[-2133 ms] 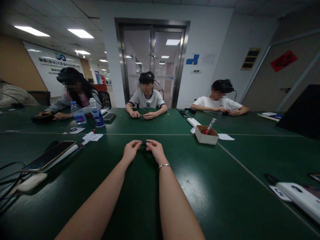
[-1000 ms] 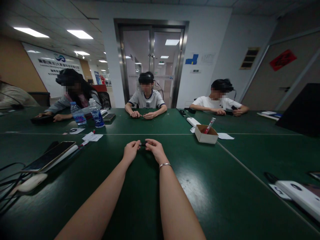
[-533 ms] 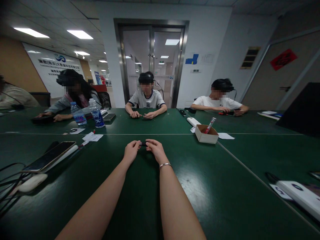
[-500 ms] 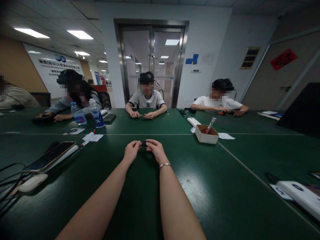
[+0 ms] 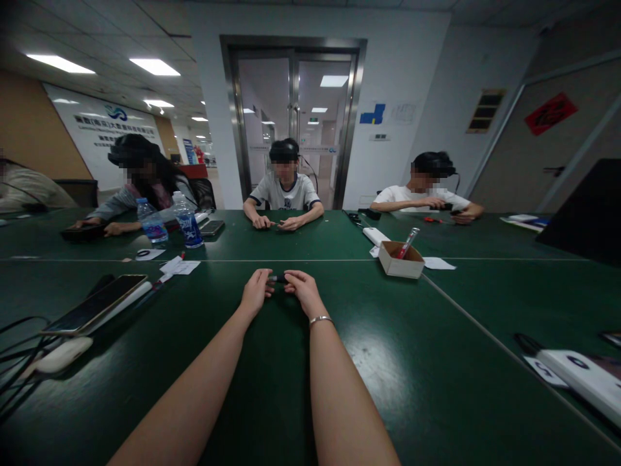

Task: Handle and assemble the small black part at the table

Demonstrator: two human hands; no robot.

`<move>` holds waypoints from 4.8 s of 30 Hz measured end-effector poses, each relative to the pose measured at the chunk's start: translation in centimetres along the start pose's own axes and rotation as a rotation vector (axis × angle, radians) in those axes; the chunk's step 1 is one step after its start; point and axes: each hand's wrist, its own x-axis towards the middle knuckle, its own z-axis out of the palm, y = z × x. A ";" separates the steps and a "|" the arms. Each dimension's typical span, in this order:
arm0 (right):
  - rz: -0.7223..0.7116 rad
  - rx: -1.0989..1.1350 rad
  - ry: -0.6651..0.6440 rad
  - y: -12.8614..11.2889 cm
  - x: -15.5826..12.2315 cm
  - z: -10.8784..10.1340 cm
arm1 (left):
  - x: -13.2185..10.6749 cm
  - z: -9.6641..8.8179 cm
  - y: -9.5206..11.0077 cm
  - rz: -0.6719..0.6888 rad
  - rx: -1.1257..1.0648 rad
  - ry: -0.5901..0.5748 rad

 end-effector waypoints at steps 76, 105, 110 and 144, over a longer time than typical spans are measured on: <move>-0.009 -0.016 -0.001 -0.4 -0.3 0.2 | -0.7 0.0 0.9 0.095 0.015 -0.060; 0.004 0.004 -0.015 -0.6 -0.4 0.2 | -0.5 0.1 0.7 0.115 -0.020 -0.049; 0.004 -0.002 -0.019 -0.5 -0.4 0.1 | -0.2 0.2 0.1 0.080 -0.050 -0.021; -0.082 -0.169 -0.131 0.1 -0.2 -0.1 | -0.1 -0.2 0.2 0.063 -0.086 0.035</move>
